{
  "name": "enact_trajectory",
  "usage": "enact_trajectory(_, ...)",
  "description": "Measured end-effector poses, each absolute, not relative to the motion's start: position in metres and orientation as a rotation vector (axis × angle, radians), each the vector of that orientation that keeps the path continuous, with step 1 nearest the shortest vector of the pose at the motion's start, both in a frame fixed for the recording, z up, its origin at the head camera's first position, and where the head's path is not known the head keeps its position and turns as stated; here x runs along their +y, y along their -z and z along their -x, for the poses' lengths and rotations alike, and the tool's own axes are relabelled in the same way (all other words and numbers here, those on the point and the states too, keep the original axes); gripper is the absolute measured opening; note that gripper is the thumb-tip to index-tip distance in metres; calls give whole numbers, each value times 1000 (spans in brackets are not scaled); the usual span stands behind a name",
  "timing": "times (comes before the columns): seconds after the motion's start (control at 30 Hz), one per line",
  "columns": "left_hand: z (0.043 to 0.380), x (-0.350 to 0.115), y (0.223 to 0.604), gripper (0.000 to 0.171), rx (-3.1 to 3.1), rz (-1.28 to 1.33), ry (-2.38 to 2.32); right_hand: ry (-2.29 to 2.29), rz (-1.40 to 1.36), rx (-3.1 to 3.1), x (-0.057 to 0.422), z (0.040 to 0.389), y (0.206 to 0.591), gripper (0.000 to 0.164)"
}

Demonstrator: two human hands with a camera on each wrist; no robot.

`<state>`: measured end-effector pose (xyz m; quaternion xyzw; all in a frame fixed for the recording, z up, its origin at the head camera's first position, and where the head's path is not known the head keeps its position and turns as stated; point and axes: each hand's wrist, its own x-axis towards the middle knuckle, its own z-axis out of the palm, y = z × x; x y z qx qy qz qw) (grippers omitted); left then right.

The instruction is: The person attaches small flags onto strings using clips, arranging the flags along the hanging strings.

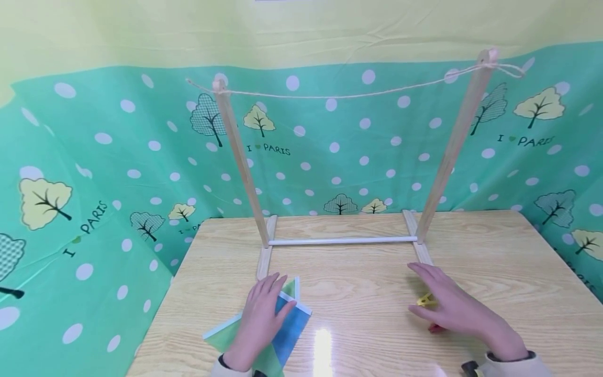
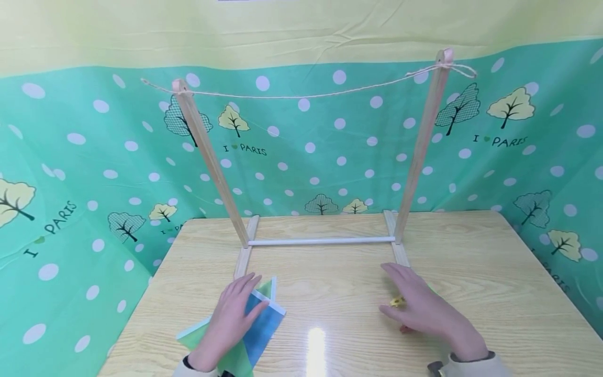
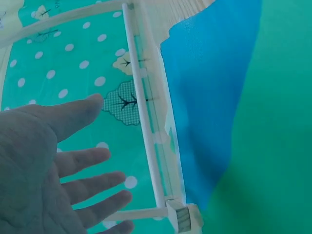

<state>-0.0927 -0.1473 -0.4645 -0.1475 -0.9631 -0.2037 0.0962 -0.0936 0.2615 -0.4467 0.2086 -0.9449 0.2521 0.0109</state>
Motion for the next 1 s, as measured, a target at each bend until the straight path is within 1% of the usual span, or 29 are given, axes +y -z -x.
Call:
enact_trajectory(0.23, 94, -155, 466, 53, -2884, 409, 802, -791, -639, -2966, 277, 97, 447, 82)
enact_trajectory(0.37, 95, -158, 467, 53, -2909, 392, 835, -818, -589, -2987, 284, 97, 446, 85)
enact_trajectory(0.6, 99, -164, 468, 54, -2943, 374, 980, -854, -547, -3019, 297, 95, 444, 84)
enact_trajectory(0.87, 104, -173, 474, 48, -2901, 448, 1042, -880, -521, -3046, 304, 98, 449, 85)
enact_trajectory(1.0, 109, -177, 478, 48, -2889, 474, 1039, -829, -552, -3023, 307, 100, 454, 80)
